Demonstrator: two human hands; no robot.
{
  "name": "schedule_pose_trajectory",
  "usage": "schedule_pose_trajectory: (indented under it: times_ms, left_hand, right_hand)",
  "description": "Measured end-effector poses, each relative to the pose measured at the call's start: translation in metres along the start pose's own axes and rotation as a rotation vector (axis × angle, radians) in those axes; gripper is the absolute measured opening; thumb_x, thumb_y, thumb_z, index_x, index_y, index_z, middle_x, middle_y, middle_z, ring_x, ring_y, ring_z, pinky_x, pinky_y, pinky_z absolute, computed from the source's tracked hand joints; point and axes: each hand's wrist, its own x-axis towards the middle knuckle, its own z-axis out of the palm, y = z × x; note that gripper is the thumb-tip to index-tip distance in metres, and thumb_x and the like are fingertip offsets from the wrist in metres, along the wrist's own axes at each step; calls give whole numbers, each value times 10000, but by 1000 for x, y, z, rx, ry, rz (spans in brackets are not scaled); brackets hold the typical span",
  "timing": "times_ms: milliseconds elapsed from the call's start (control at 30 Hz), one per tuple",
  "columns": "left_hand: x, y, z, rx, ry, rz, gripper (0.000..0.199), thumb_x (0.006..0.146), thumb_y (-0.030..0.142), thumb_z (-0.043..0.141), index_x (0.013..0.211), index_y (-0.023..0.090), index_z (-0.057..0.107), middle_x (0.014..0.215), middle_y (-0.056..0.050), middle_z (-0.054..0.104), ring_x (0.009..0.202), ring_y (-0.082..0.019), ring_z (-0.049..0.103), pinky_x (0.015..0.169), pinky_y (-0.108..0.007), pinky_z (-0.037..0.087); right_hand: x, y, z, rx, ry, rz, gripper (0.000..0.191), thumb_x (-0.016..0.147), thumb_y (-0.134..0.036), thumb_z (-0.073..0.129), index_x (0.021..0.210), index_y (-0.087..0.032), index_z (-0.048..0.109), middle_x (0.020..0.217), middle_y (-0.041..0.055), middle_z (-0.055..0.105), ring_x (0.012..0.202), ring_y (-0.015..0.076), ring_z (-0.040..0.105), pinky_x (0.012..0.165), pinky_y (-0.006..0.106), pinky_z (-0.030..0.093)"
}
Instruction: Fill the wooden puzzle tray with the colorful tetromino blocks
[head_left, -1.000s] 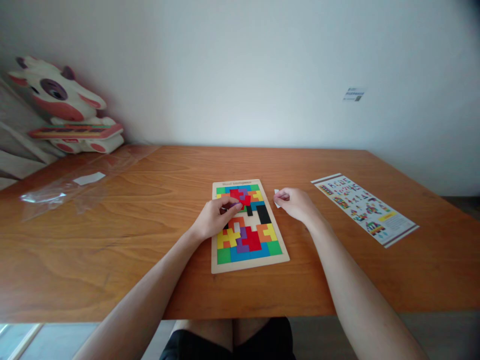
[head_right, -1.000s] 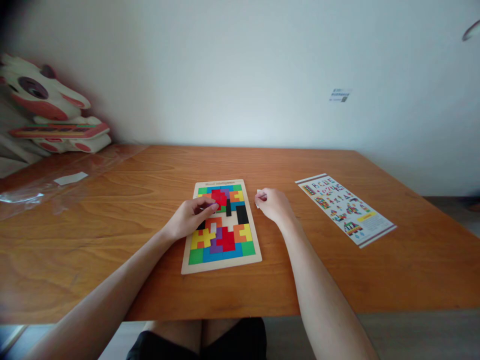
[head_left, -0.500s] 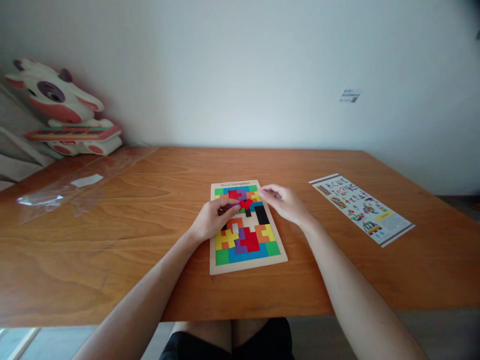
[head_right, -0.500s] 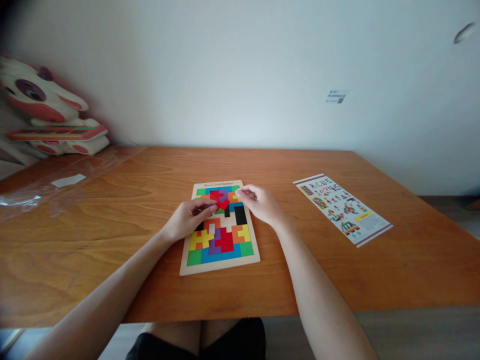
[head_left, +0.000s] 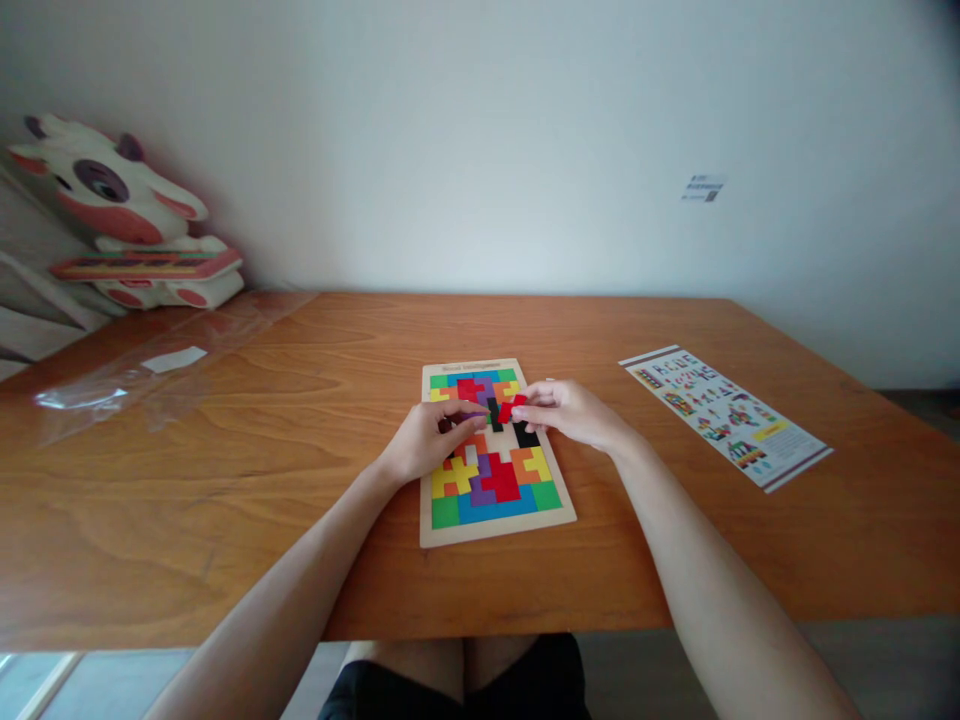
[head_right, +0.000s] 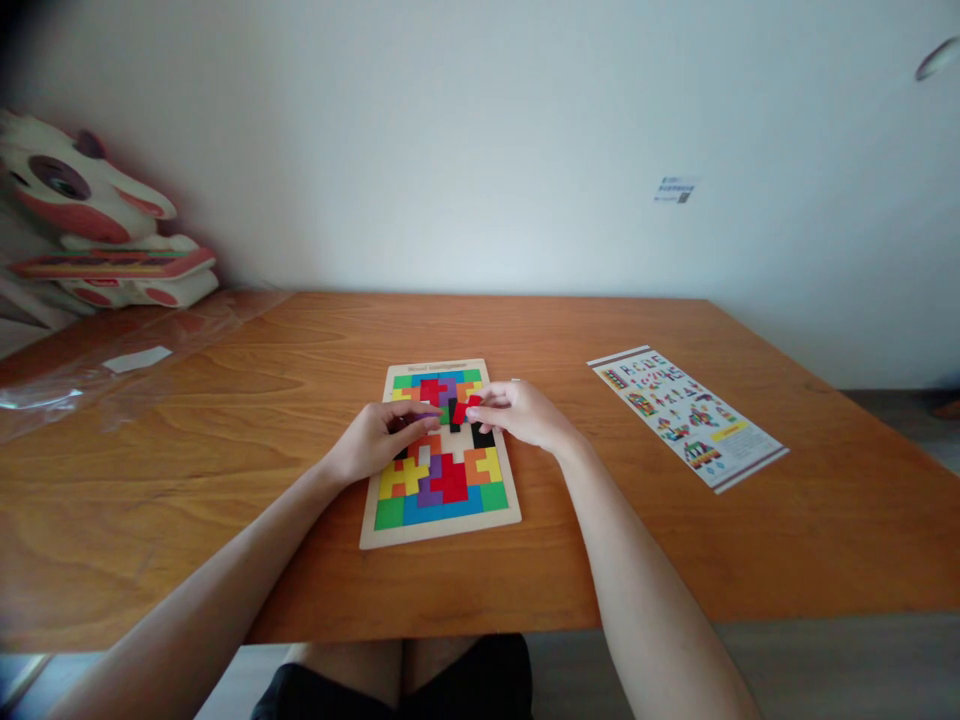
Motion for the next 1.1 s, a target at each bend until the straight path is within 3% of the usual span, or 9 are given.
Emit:
schedule_pose_trajectory:
  times_ms: [67,233,500,700,833,967,1100]
  left_hand:
    - [0,0,0,9,-3,9,354,865,473,580,1004,195,751,728,-6,696,547,-121,511,496,-217,382]
    - [-1,1,1,55,-7,40,332,884,464,565,966,201,750,754,-3,702,564,-118,514,529,-218,400]
    - [-2,0,1,141,-74,144,293,916,423,538,997,219,732,881,-24,716,659,-143,574,618,-240,447]
    - [-3,0,2,174,-84,218,270,935,393,527,989,219,727,920,-38,718,798,-171,629,714,-254,478]
    - [-3,-1,2,206,-74,223,255,934,378,539,999,216,725,913,-31,724,782,-163,632,714,-253,487]
    - [-4,1,1,219,-77,251,221,932,334,551,994,207,720,911,-24,727,781,-152,634,719,-247,491]
    - [-4,3,1,218,-82,263,202,930,322,561,973,209,722,873,-16,725,776,-148,634,712,-242,490]
  right_hand:
    - [-1,1,-2,-33,-55,14,314,813,-411,714,993,-156,681,934,79,747,731,140,660,717,289,529]
    - [-2,3,-2,-65,-151,8,472,787,-410,739,1174,-171,614,875,54,748,660,128,624,670,275,500]
    - [3,9,4,-182,-132,-65,366,780,-351,733,1073,-143,667,786,19,672,672,120,581,639,253,456]
    - [3,10,3,-280,-110,-79,386,772,-344,736,1102,-147,697,757,0,643,619,101,530,588,239,411]
    - [5,10,4,-218,-99,-85,341,774,-360,737,1045,-157,708,774,19,672,694,134,589,666,270,469]
    - [6,11,3,-80,-102,-96,295,786,-394,727,990,-181,715,927,57,730,868,177,659,816,322,514]
    - [5,11,4,-132,-147,-102,272,811,-386,701,1006,-201,740,982,53,756,911,199,680,846,343,512]
